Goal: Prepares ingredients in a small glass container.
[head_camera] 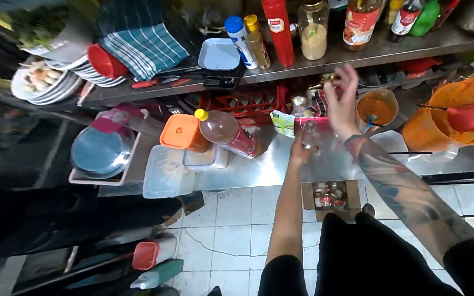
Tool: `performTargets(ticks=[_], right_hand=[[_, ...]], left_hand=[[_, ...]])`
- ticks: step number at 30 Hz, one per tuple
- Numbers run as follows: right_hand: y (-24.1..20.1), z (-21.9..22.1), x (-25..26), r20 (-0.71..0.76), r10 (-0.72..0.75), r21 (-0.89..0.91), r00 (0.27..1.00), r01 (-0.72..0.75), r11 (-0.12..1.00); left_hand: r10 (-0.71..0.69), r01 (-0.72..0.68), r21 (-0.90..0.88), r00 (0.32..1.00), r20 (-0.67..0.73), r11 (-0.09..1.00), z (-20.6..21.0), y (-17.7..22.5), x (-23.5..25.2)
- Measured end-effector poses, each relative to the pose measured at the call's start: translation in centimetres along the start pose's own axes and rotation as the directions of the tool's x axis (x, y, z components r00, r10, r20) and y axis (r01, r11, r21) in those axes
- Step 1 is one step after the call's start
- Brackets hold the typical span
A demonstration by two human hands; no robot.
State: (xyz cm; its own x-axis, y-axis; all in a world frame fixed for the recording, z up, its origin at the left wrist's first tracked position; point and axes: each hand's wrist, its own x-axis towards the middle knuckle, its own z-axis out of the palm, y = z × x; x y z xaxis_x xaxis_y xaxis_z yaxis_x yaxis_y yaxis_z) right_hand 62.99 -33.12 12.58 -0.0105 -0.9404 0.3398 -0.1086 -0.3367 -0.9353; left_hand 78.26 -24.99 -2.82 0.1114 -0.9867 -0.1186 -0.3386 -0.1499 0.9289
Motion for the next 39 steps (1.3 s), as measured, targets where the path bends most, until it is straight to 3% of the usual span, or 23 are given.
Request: performTargets(ticks=[3,5,6,9,11,16,19,21,25,29,34,39], right_hand=[[-4.9,-3.7,0.6,0.034,-0.200,0.195,0.979,0.189,0.962],[-7.6,-8.3,-2.2,0.222,-0.306,0.198,0.926,0.264,0.944],[-8.4,-11.2,-4.6,0.328,-0.292,0.137,0.898,0.261,0.956],[-7.0,-19.4,-11.9,0.529,-0.168,0.026,0.832,0.182,0.983],[-4.0,-23.5,-16.4,0.573,-0.024,0.034,0.819,0.006,0.999],[0.0,-29.5,-23.2,0.495,0.211,-0.033,0.843,-0.224,0.974],[0.8,-31.9,-25.0,0.455,0.287,-0.120,0.843,-0.262,0.958],[1.2,-33.4,-26.0,0.418,0.340,-0.164,0.842,-0.298,0.940],[1.6,-34.4,-26.9,0.366,0.410,-0.216,0.835,-0.353,0.911],[1.0,-32.7,-25.1,0.399,0.408,-0.312,0.821,-0.297,0.902],[0.8,-29.8,-22.0,0.449,0.310,-0.548,0.838,-0.017,0.837],[3.1,-27.7,-19.7,0.514,0.263,-0.650,0.817,0.171,0.741]], left_hand=[[-0.015,0.011,-0.070,0.998,-0.054,0.997,1.0,-0.3,-0.7],[-0.018,0.005,-0.118,0.994,-0.111,0.993,2.0,-0.7,-1.8],[-0.022,0.004,-0.130,0.990,-0.142,0.992,2.4,-1.0,-2.6],[-0.020,-0.008,-0.127,0.976,-0.217,0.992,3.2,-0.8,-3.4],[-0.020,-0.001,-0.086,0.971,-0.236,0.996,3.4,-0.4,-2.7],[-0.028,0.046,0.048,0.945,-0.326,0.998,4.7,0.9,-0.4],[0.129,-0.078,0.133,0.894,-0.430,0.988,6.6,2.0,-2.5],[0.271,-0.218,0.164,0.838,-0.473,0.962,7.9,5.5,-6.1],[0.594,-0.518,0.290,0.698,-0.401,0.805,7.9,15.7,-15.4],[0.703,-0.690,0.164,0.649,-0.291,0.705,7.1,22.8,-20.6],[0.714,-0.713,0.112,0.652,-0.257,0.692,7.0,24.8,-23.5],[0.729,-0.720,0.147,0.634,-0.257,0.678,5.9,24.4,-25.3]])
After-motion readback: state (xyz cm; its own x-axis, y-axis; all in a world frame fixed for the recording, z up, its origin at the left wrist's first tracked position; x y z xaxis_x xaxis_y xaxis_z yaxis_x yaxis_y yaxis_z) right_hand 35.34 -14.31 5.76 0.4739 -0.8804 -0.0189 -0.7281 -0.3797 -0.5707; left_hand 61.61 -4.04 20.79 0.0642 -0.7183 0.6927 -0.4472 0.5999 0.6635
